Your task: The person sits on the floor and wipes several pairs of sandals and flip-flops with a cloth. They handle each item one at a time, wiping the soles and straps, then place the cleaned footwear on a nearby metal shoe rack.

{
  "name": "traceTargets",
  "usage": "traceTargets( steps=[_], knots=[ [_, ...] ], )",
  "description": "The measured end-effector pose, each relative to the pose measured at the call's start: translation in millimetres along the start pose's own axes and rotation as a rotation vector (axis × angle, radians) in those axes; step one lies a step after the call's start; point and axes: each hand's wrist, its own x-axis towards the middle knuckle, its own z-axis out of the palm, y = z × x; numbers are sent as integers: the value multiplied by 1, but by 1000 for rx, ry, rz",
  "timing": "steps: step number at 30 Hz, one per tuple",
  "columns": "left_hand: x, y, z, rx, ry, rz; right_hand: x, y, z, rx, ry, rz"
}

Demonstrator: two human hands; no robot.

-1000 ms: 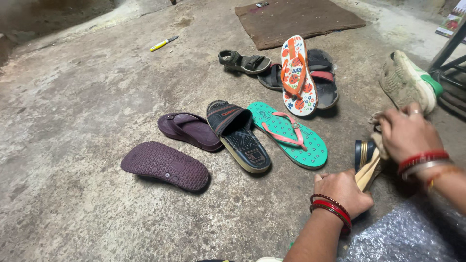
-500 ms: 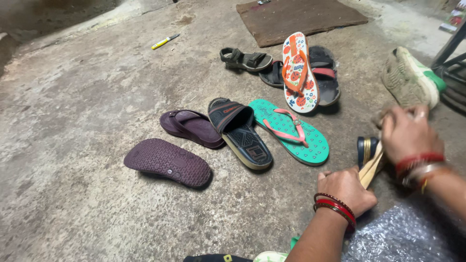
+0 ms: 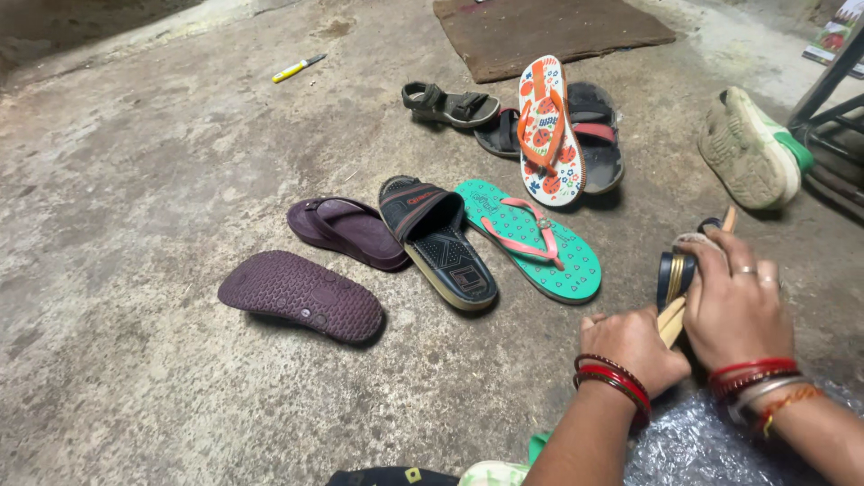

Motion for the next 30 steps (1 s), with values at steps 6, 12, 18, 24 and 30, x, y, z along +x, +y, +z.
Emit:
traceTargets(
  steps=[6,12,18,24,30],
  knots=[
    [2,0,0,14,1,-19,34,18,22,4,-150,106],
    [2,-3,-7,-8,9,18,152,117,128,-22,-551,252],
    [8,-12,-6,-18,-36,37,160,208,208,563,-705,875],
    [-7,-16,-1,-39,52,131,115,210,159,1290,-552,1016],
    [-16,-8,-17,175,-6,164,91,128,18,1161,-52,744]
  ],
)
